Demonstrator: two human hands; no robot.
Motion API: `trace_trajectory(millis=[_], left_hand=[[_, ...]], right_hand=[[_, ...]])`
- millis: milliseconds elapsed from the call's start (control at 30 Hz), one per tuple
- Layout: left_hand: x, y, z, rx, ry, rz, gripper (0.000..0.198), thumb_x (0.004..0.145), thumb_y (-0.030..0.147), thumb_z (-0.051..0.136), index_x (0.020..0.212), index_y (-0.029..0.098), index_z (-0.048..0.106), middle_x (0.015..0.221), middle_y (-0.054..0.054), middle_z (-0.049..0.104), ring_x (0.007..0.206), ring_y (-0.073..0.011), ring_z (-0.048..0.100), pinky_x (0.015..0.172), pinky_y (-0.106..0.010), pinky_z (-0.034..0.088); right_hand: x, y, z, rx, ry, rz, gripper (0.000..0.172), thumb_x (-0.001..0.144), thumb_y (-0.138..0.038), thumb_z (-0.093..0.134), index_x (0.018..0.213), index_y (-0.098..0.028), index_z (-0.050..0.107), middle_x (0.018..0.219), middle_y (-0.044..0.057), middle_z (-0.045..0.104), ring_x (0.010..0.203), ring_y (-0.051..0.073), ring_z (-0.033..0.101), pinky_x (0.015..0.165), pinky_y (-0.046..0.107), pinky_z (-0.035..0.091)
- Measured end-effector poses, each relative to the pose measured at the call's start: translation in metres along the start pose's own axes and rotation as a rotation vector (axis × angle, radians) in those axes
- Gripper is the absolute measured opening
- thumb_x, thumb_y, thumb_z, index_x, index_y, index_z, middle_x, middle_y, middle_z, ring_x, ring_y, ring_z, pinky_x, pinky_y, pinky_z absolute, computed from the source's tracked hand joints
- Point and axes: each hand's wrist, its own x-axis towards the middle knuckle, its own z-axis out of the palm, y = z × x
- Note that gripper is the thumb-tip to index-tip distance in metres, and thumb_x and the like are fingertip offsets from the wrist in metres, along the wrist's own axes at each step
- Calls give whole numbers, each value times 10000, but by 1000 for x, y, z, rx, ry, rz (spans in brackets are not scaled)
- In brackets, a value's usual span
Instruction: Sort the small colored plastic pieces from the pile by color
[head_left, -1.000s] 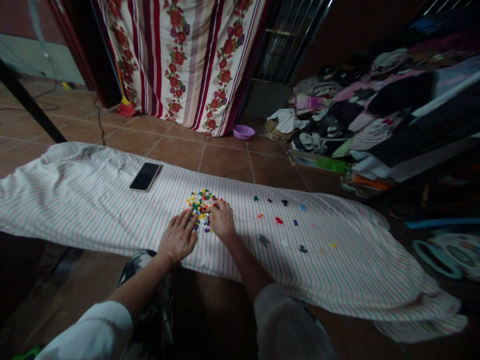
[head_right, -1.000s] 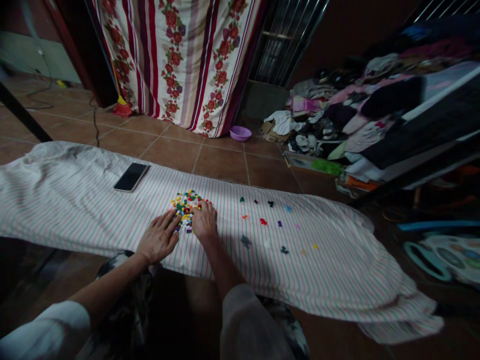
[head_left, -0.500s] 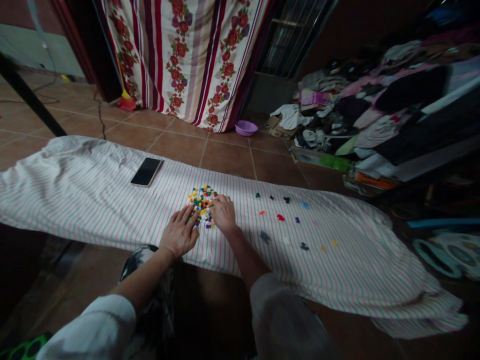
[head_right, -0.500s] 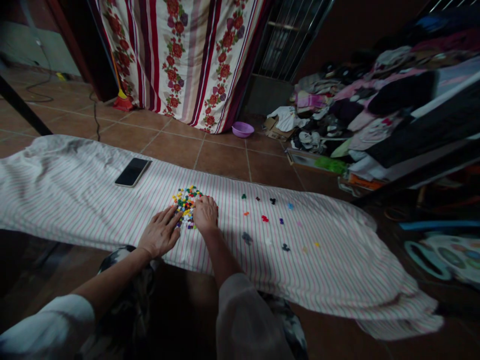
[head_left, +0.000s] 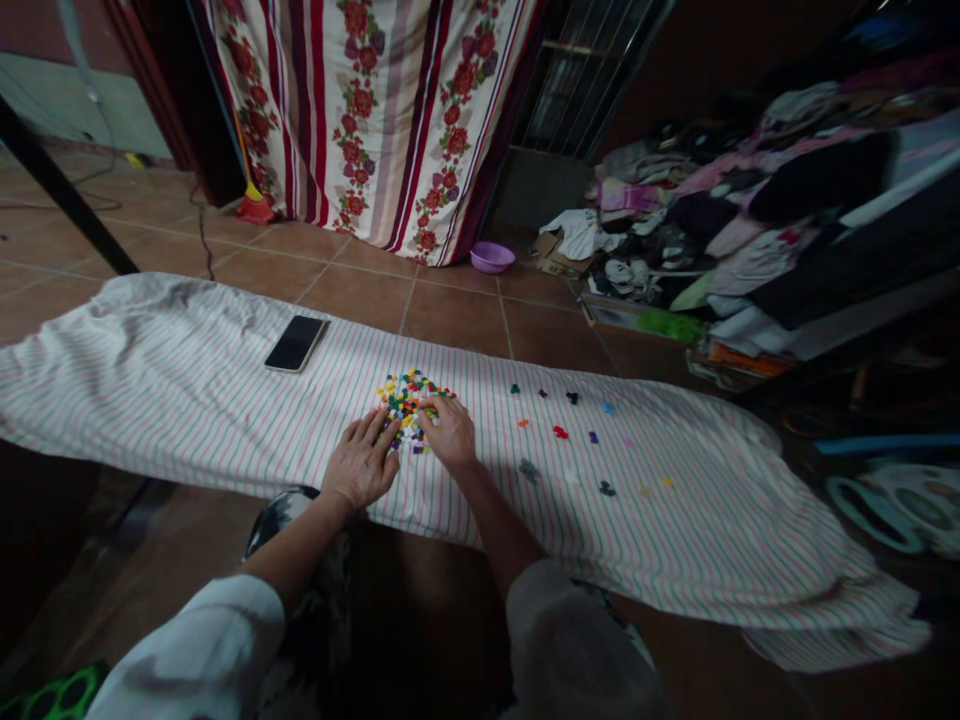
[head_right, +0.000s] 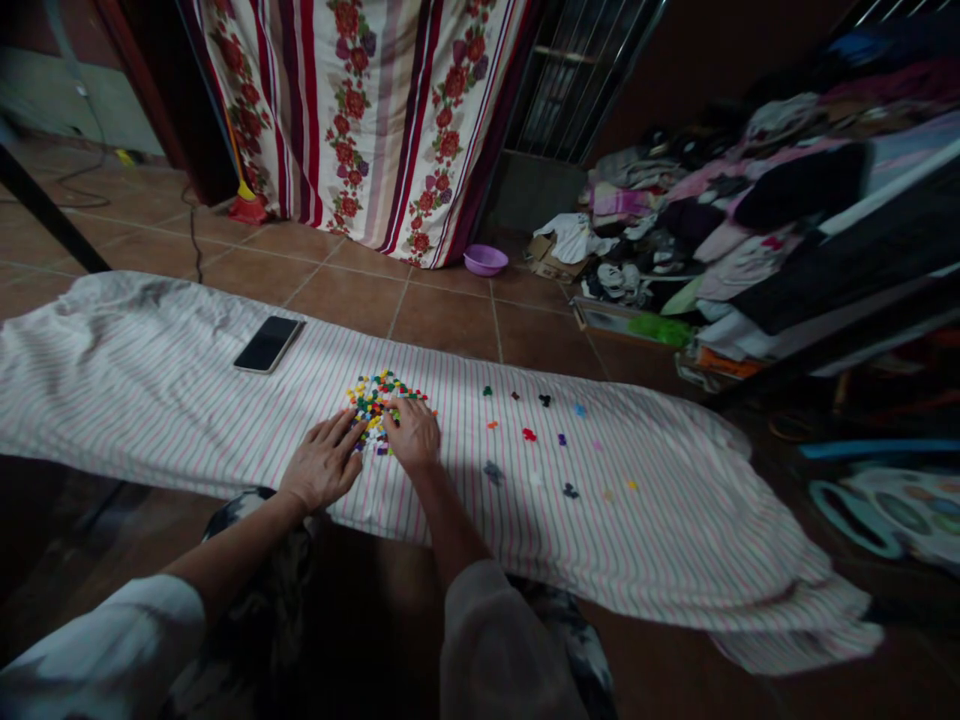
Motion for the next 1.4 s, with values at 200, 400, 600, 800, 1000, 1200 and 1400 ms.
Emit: trace_trajectory(millis=[200, 400, 600, 800, 1000, 1200, 1400], left_hand=[[0, -1, 1, 16, 10, 6, 484, 910, 313, 422, 1362, 166, 515, 1480, -143, 440, 1372, -296, 406, 1076, -460, 380], [-1, -2, 3, 29, 21, 27, 496, 913, 316, 419, 1375, 155, 503, 1480, -160, 433, 1364, -302, 418, 1062, -455, 393], [0, -2, 3, 36, 12, 21, 494, 912, 326, 417, 1366, 158, 514, 1476, -155, 440, 1357, -303, 428, 1056, -467, 401], [-1, -3, 3, 51, 2, 26, 500, 914, 330, 391, 1365, 153, 514, 1475, -152, 443, 1360, -298, 424, 1061, -471, 400], [-1, -4, 3, 41, 27, 34, 502, 903, 347, 385, 1337, 146, 537, 1457, -158, 466, 1347, -297, 442, 1058, -471, 406], [-3, -7, 3, 47, 40, 85, 513, 905, 356, 353, 1329, 128, 533, 1435, -177, 485, 1328, -299, 464, 1042, -481, 420], [-4, -10, 4, 40, 91, 137, 495, 916, 356, 330, 1308, 141, 543, 1421, -183, 499, 1296, -303, 498, 1001, -480, 455]], right_hand=[[-5, -4, 2, 590, 67, 285, 182, 773, -359, 620, 900, -230, 625, 801, -1, 699, 761, 172, 665, 713, 294, 509], [-16, -17, -5, 1117, 27, 496, 332, 638, -430, 731, 860, -214, 610, 822, 31, 732, 740, 175, 669, 669, 283, 489], [-29, -17, -17, 1180, 49, 552, 377, 626, -457, 752, 880, -210, 624, 853, 39, 731, 736, 164, 650, 633, 265, 445], [-39, -11, -33, 1095, 40, 446, 317, 659, -411, 749, 889, -225, 636, 791, 3, 699, 784, 175, 637, 700, 289, 461], [-50, 0, -43, 1082, 103, 454, 313, 657, -413, 753, 886, -226, 649, 777, -1, 677, 752, 164, 612, 697, 290, 454], [-66, 17, -62, 1060, 204, 476, 290, 669, -410, 730, 883, -231, 654, 784, -11, 678, 757, 154, 617, 729, 283, 464], [-87, 58, -101, 885, 353, 482, 291, 677, -435, 703, 892, -242, 668, 797, -5, 665, 764, 159, 608, 714, 288, 477]])
